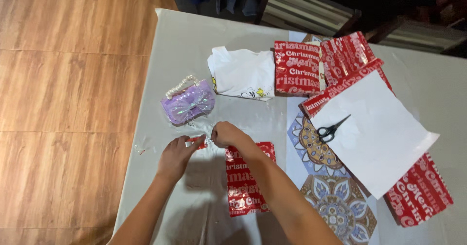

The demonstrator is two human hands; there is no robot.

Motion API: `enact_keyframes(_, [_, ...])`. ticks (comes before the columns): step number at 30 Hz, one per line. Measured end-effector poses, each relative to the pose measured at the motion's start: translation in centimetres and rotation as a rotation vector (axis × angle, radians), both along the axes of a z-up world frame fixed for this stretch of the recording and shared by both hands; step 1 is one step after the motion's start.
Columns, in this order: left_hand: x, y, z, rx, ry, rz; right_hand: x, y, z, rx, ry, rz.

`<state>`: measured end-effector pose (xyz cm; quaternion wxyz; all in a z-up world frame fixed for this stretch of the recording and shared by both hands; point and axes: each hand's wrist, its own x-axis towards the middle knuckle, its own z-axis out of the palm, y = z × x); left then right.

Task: The person wraps a small rectangular item in red Christmas-themed wrapping paper, folds the edges, and secures them with tape. They then fold a white t-shirt and place it on the table.

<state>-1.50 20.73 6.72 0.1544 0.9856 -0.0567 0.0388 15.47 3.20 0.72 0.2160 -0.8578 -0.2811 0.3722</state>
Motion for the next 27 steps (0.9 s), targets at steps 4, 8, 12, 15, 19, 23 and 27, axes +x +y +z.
enact_keyframes(4, [0.6,0.1,0.5,0.084,-0.021,-0.072,-0.9,0.3,-2.0,0.043,-0.084,-0.025])
enact_keyframes(8, [0.5,0.0,0.1,0.133,0.017,-0.085,-2.4,1.5,-2.0,0.033,-0.353,0.132])
enact_keyframes(12, [0.2,0.0,-0.6,0.135,0.005,-0.082,-3.2,2.2,-0.4,0.045,-0.579,0.195])
enact_keyframes(15, [0.6,0.0,-0.3,0.152,-0.038,-0.09,-1.9,0.2,2.2,0.064,-0.587,0.104])
enact_keyframes(19, [0.1,-1.0,0.0,0.236,0.001,-0.012,0.2,-4.7,4.8,0.279,-0.159,-0.26])
enact_keyframes(23, [0.2,-4.9,0.0,0.056,0.103,0.113,2.8,-11.5,7.1,0.429,-0.009,-0.215])
enact_keyframes(27, [0.0,-12.2,-2.5,-0.154,-0.235,-0.029,2.9,-15.0,6.5,0.366,0.107,-0.191])
